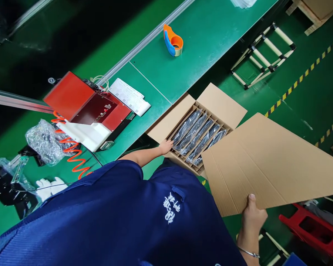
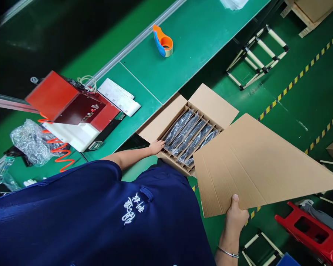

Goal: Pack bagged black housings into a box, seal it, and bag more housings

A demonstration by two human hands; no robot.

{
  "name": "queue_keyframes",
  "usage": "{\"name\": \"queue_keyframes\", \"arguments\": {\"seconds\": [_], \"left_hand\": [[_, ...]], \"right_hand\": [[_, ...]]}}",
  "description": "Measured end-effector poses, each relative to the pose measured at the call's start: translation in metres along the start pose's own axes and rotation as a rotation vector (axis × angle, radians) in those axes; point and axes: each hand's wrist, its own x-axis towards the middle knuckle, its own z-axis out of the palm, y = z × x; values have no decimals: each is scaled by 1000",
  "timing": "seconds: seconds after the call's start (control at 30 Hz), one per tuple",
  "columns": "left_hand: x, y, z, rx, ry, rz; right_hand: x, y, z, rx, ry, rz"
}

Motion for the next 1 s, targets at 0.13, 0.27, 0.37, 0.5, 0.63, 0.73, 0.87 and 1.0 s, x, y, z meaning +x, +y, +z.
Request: {"name": "queue_keyframes", "arguments": {"seconds": [0.13,0.27,0.37,0.5,0.63,0.73,0.87,1.0], "left_hand": [[8,5,-3,20,4,138],[16,9,-4,47,-18,122],[20,14,-5,73,-25,75],[21,29,-6,80,3,139],[21,45,-4,86,-28,203],[24,55,-2,106,-49,237],[35,69,0,128,-77,324],[48,86,1,164,-111,352]], "right_hand": [[-9,23,-16,-39,72,9],[-20,39,-31,-62,145,21],[-31,43,-36,-6,208,20],[-43,41,-39,39,238,57],[-51,40,-44,17,235,73],[-54,49,-47,-5,228,89],[-58,70,-51,0,216,119],[-65,76,-56,13,253,199]]}}
